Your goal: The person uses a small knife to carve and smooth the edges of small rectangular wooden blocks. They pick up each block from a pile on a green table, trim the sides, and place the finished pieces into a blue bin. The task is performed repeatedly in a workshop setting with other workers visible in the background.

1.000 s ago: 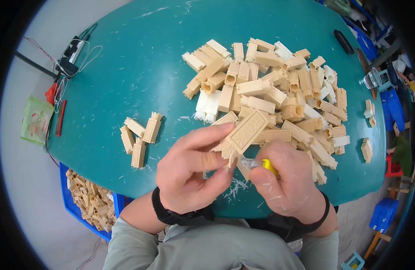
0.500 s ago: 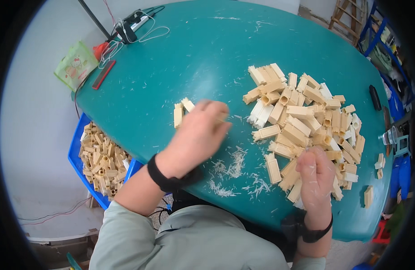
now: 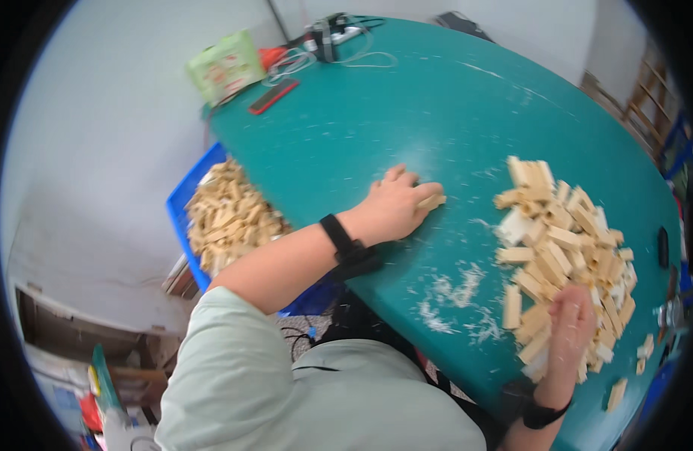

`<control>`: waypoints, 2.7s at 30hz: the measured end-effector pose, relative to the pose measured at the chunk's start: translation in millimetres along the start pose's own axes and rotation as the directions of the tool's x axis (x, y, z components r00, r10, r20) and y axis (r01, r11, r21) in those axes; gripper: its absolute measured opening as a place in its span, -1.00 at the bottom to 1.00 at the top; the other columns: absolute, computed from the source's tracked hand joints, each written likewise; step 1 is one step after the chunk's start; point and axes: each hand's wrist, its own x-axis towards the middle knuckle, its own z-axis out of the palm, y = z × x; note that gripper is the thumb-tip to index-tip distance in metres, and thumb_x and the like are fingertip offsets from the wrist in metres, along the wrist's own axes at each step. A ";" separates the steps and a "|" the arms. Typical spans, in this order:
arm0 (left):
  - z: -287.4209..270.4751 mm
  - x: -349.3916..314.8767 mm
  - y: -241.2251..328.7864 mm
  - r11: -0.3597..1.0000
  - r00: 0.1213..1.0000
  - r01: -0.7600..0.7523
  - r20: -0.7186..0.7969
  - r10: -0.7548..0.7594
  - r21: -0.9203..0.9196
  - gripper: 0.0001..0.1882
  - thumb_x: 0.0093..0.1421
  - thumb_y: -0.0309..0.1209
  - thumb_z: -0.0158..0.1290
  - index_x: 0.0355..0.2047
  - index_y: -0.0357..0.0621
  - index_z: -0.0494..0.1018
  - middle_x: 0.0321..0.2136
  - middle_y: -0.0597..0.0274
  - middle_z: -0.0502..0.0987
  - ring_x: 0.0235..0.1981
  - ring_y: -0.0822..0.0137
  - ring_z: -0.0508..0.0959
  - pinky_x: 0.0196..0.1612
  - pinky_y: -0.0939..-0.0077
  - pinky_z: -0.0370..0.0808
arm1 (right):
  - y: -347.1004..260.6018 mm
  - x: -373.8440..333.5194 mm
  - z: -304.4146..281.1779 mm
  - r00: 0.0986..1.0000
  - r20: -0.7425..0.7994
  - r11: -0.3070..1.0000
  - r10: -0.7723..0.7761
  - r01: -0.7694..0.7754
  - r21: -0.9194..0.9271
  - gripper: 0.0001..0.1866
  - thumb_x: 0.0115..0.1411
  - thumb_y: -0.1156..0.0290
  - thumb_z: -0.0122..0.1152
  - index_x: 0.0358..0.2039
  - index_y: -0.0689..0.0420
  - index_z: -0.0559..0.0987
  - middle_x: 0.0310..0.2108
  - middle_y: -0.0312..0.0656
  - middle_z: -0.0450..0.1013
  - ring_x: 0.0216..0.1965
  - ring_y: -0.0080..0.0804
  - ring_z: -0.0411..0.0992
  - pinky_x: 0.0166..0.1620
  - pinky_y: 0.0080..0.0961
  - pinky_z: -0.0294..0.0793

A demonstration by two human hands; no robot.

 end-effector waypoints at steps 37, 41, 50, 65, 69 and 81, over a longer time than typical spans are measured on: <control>0.0 97.9 111.9 0.907 0.961 -0.266 -0.164 0.223 -0.327 -0.72 -0.02 -0.47 0.11 -0.24 -0.18 0.45 -0.32 0.03 0.48 -0.27 0.19 0.50 -0.32 0.46 0.46 | -22.5 7.9 -19.3 0.984 -0.131 0.955 0.119 -0.078 0.285 -0.74 0.23 0.34 -0.08 -0.50 0.27 0.39 -0.58 -0.24 0.31 -0.58 -0.60 0.24 -0.47 -0.67 0.23; 21.8 127.5 106.1 0.954 0.985 -0.148 0.053 0.167 -0.260 -0.61 -0.07 -0.41 0.14 -0.17 -0.13 0.39 -0.35 -0.01 0.45 -0.31 0.12 0.47 -0.30 0.40 0.43 | -18.4 9.4 -21.8 0.987 -0.096 0.968 0.127 -0.102 0.229 -0.75 0.22 0.34 -0.07 -0.50 0.25 0.39 -0.62 -0.27 0.30 -0.59 -0.61 0.21 -0.49 -0.67 0.22; 21.1 124.9 108.1 0.877 0.987 -0.009 0.138 0.085 -0.480 -0.50 -0.06 -0.38 0.14 -0.08 -0.29 0.33 -0.36 0.11 0.44 -0.36 0.31 0.45 -0.29 0.50 0.40 | -16.4 14.1 -23.1 0.990 -0.095 0.987 0.103 -0.090 0.131 -0.77 0.21 0.35 -0.02 -0.48 0.25 0.40 -0.68 -0.30 0.25 -0.62 -0.60 0.16 -0.51 -0.67 0.20; -4.1 45.6 149.6 0.026 0.950 0.136 0.138 0.279 -0.990 -0.66 0.12 -0.58 -0.03 -0.06 -0.33 0.27 -0.18 0.21 0.33 -0.20 0.46 0.39 -0.16 0.60 0.35 | -24.0 11.4 -19.2 0.991 0.035 0.975 0.129 -0.133 0.178 -0.73 0.17 0.25 0.04 -0.47 0.22 0.43 -0.67 -0.21 0.29 -0.62 -0.48 0.25 -0.52 -0.57 0.26; 4.4 41.6 148.2 -0.048 0.939 0.167 0.144 0.313 -0.985 -0.65 0.10 -0.56 -0.02 -0.07 -0.33 0.27 -0.13 0.16 0.28 -0.21 0.41 0.40 -0.13 0.59 0.33 | -19.7 12.3 -16.6 0.994 0.080 0.993 0.077 -0.083 0.083 -0.69 0.16 0.18 0.05 -0.48 0.21 0.43 -0.66 -0.17 0.30 -0.64 -0.36 0.27 -0.54 -0.52 0.26; 15.4 40.0 144.6 0.054 0.965 -0.168 -0.154 0.211 -0.984 -0.61 0.00 -0.51 0.11 -0.19 -0.22 0.20 -0.34 0.18 0.35 -0.33 0.39 0.40 -0.27 0.58 0.38 | -17.3 9.0 -6.7 0.986 0.165 0.997 -0.038 0.049 -0.062 -0.68 0.08 0.18 0.15 -0.56 0.19 0.39 -0.68 -0.15 0.29 -0.68 -0.20 0.31 -0.64 -0.43 0.23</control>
